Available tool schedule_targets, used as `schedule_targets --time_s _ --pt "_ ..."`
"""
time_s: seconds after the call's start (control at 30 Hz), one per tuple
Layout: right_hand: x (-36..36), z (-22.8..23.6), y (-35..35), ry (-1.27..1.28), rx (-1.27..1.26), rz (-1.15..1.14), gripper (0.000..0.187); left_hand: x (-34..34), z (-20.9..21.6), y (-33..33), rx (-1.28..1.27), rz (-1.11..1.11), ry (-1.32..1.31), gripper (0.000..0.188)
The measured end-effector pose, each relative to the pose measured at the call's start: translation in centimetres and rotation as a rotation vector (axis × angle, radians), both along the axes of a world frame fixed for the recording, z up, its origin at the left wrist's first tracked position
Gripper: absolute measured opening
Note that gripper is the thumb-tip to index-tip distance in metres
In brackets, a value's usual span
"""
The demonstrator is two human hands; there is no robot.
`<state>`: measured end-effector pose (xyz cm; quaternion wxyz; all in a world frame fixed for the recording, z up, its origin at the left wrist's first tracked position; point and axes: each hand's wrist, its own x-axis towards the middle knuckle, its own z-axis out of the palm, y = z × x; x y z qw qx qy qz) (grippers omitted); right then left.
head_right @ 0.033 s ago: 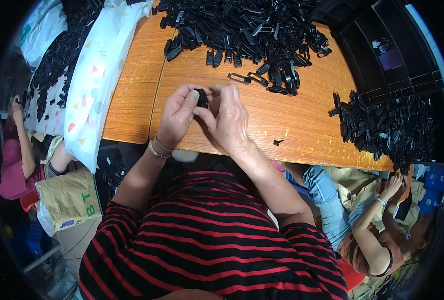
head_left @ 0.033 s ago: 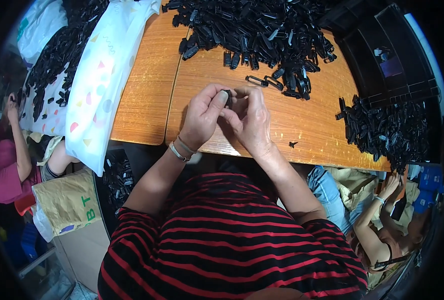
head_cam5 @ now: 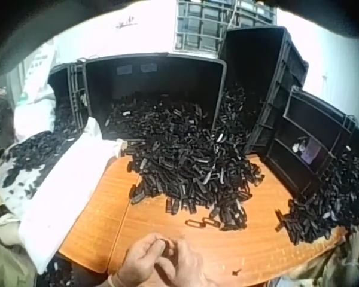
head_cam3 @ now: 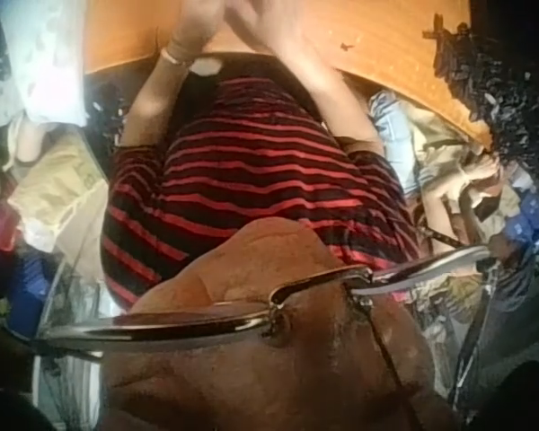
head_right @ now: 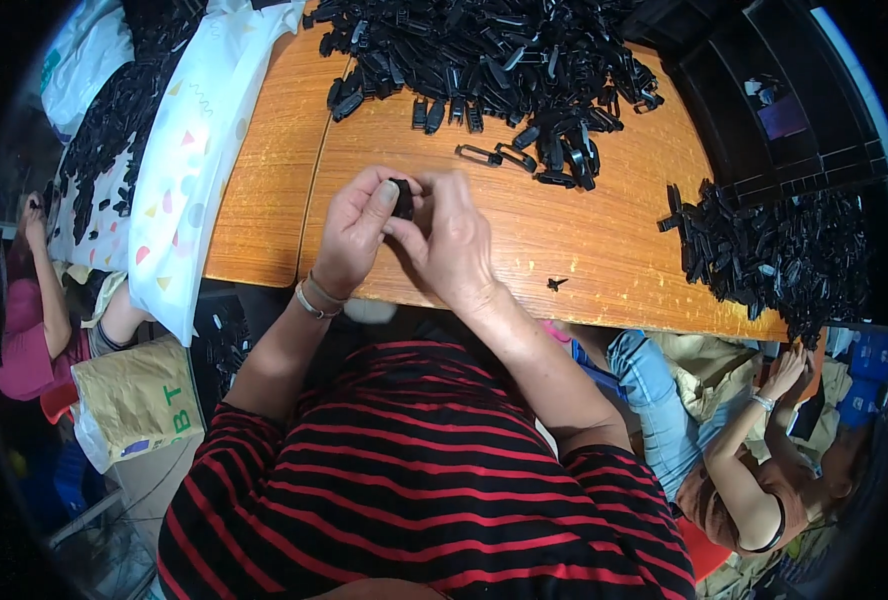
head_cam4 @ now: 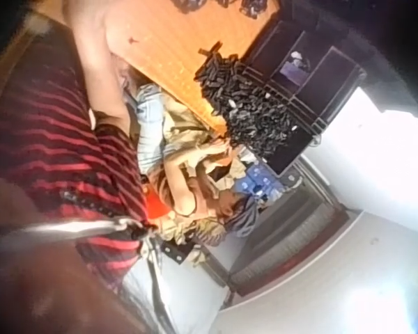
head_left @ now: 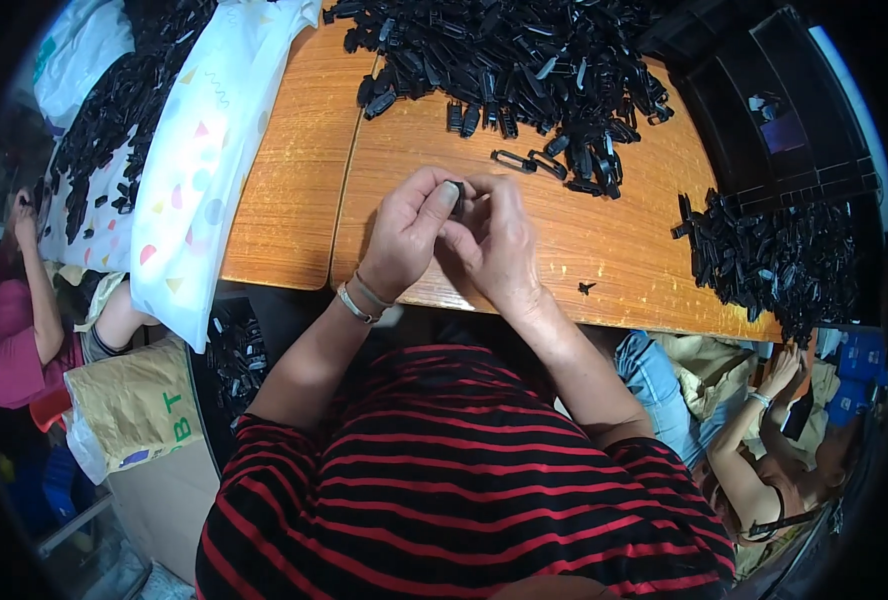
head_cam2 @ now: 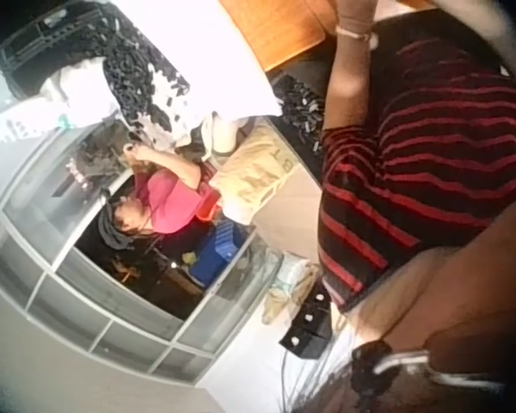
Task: Assemble small black plastic components by snapping pieces together on a workshop table.
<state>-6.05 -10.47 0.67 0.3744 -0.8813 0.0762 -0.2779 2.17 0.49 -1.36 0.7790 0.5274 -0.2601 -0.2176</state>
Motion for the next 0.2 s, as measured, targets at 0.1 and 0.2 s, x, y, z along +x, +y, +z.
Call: schedule_targets --time_s 0.1,0.2 --pt "-0.07 -0.66 0.11 -0.05 0.069 0.09 0.041 -0.16 1.06 0.14 -0.003 -0.103 -0.009 0.022" --pt "0.12 -0.93 0.05 -0.008 0.098 0.112 0.043 -0.15 1.47 0.11 0.004 -0.093 0.044 0.022"
